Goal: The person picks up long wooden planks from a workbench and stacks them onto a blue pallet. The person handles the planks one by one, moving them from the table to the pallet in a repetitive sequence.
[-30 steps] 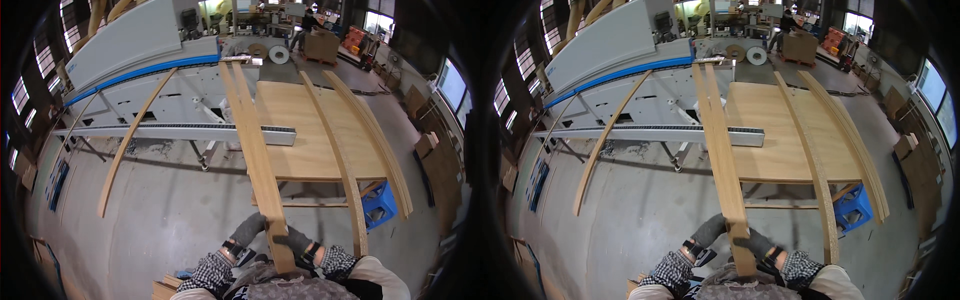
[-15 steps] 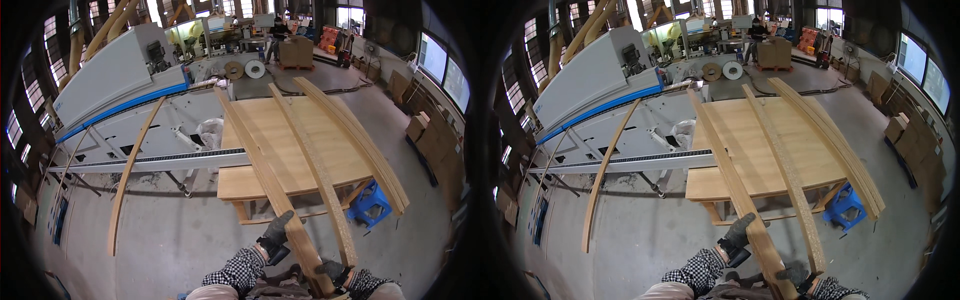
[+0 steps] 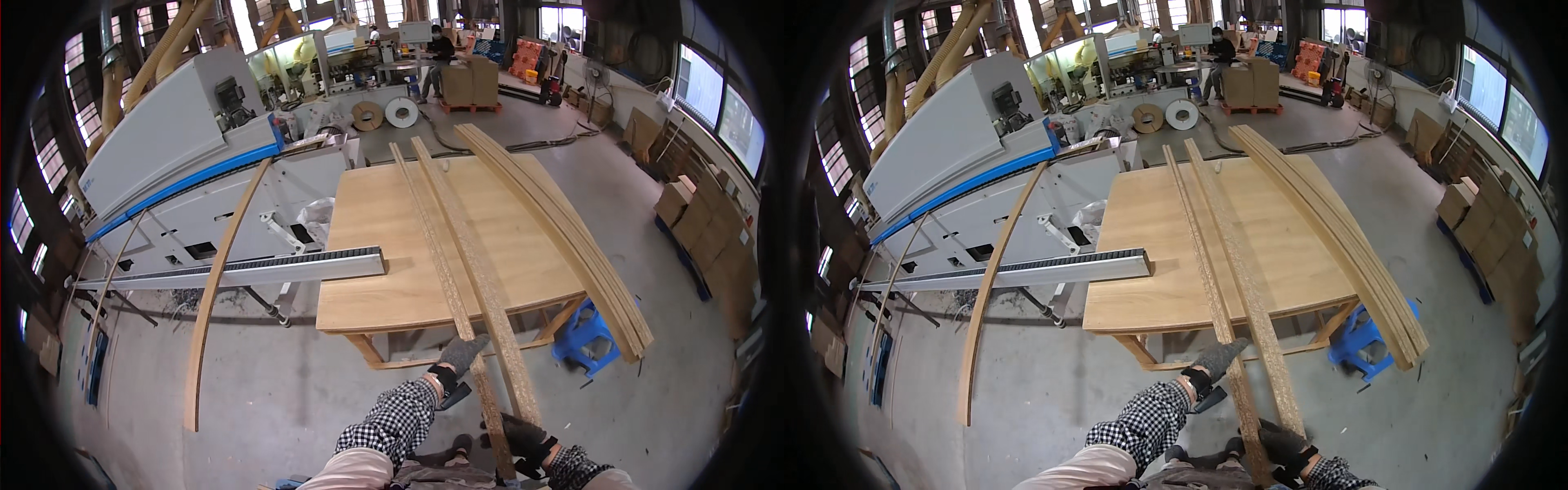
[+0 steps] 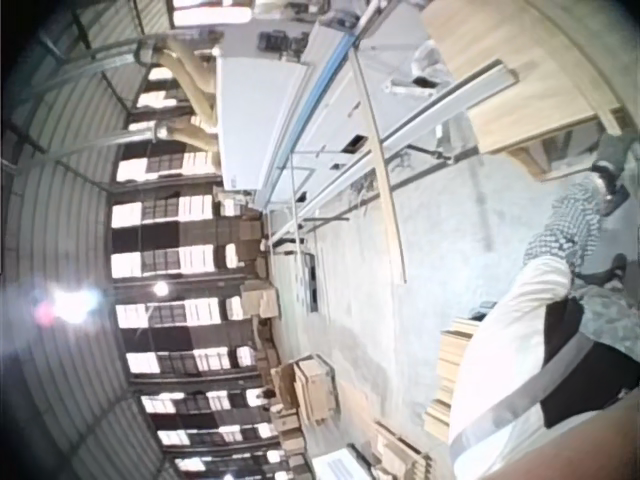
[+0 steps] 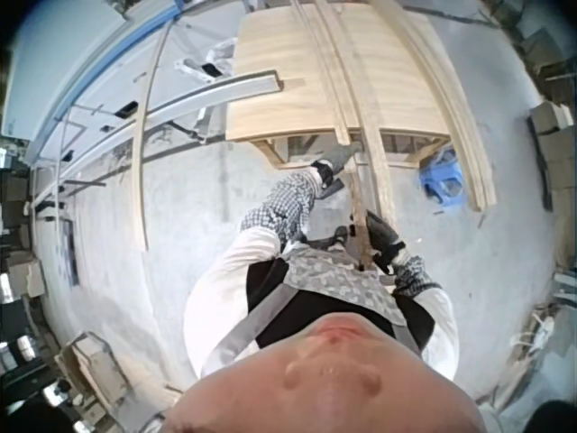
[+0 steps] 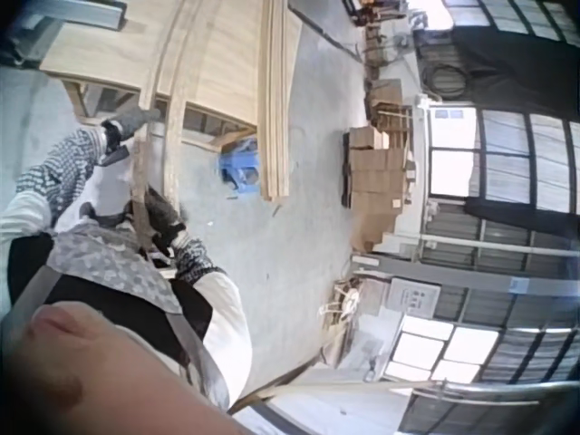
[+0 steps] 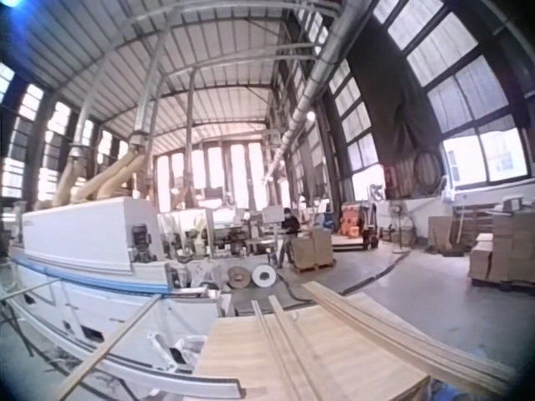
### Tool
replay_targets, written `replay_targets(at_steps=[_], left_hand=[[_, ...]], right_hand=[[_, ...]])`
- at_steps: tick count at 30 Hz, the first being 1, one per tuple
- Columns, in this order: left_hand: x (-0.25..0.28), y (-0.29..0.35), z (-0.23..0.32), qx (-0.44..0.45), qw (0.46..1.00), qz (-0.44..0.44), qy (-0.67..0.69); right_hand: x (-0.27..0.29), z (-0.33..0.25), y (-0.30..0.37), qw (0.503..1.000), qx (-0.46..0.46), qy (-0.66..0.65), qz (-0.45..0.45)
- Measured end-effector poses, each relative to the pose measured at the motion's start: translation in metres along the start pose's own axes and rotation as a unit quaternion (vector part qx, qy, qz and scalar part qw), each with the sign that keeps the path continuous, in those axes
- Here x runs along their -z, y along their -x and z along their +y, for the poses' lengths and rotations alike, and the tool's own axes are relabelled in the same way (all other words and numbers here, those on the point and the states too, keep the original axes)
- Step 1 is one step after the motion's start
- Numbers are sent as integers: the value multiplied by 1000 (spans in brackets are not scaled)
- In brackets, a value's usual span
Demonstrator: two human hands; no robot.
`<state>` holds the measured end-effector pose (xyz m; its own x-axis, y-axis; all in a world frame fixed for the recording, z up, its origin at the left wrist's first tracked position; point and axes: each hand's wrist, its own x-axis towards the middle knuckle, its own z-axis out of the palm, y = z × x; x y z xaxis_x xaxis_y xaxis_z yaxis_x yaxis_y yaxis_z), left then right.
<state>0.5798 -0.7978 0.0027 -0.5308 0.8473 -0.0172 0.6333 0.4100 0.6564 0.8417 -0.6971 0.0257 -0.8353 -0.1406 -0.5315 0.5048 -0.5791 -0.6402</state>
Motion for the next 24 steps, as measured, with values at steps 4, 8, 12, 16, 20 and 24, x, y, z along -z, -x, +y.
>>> replay_targets(at_steps=[4, 8, 12, 16, 20, 24], left_hand=[[-8, -27, -8, 31, 996, -88, -3], [-13, -42, 28, 140, 970, -71, 187], [-95, -59, -42, 215, 922, -26, 321], [-14, -40, 29, 141, 970, -133, 148], [49, 42, 6, 55, 996, 65, 39], [161, 169, -117, 204, 910, 352, -83]], right_hand=[[14, -33, -8, 769, 228, 574, 164], [15, -48, -6, 660, 190, 610, 395], [-24, -60, -27, 791, 69, 518, 319], [-15, -56, -27, 730, -17, 570, 377], [-25, -51, -39, 715, -24, 594, 369], [-10, -40, -43, 694, 1, 613, 377]])
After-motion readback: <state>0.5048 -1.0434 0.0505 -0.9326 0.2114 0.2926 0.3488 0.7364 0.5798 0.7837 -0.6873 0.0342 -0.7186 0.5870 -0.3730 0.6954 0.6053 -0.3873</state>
